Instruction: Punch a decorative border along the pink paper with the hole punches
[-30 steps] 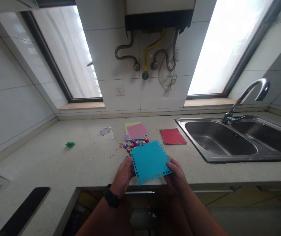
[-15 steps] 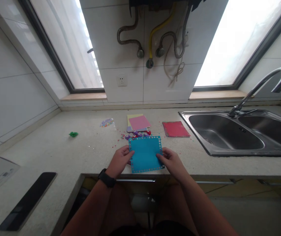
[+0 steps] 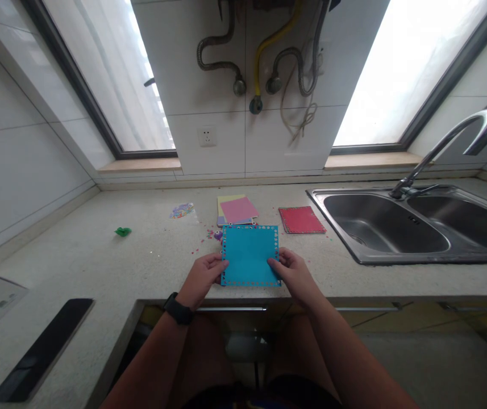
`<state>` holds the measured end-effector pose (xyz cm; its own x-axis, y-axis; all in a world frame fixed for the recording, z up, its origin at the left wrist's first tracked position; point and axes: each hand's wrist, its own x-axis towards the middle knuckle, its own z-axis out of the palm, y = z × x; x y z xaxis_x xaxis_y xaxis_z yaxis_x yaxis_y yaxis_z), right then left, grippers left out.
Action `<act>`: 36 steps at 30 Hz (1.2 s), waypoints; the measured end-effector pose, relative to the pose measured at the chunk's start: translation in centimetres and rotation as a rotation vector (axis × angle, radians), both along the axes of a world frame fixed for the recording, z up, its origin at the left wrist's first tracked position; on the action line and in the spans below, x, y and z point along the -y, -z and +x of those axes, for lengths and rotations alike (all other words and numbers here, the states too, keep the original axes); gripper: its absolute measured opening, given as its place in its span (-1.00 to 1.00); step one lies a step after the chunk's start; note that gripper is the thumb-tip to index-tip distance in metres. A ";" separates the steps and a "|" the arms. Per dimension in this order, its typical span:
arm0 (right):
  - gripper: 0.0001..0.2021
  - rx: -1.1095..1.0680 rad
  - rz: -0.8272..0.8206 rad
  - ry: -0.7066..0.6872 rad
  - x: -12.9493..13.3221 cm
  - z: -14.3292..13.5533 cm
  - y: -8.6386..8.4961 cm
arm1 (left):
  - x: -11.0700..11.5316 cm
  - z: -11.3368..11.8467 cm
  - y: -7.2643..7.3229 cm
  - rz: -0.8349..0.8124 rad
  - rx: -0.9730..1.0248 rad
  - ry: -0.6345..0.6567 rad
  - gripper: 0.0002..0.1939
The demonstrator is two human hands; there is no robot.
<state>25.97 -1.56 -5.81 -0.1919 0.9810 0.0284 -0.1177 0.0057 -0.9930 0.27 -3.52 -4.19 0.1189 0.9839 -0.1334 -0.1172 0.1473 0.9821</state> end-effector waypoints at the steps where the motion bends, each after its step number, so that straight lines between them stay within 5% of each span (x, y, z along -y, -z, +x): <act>1: -0.72 -0.008 -0.007 -0.008 0.0 0.0 0.0 | 0.1 -0.1 0.1 -0.004 -0.006 0.004 -0.62; 17: -0.76 0.136 0.060 -0.080 0.4 0.6 -2.5 | 0.5 -1.7 -0.4 0.110 -0.196 0.004 -0.71; 36: -0.78 0.164 0.063 -0.079 0.5 0.1 -3.6 | 0.9 -2.0 -1.4 0.104 -0.168 -0.038 -0.70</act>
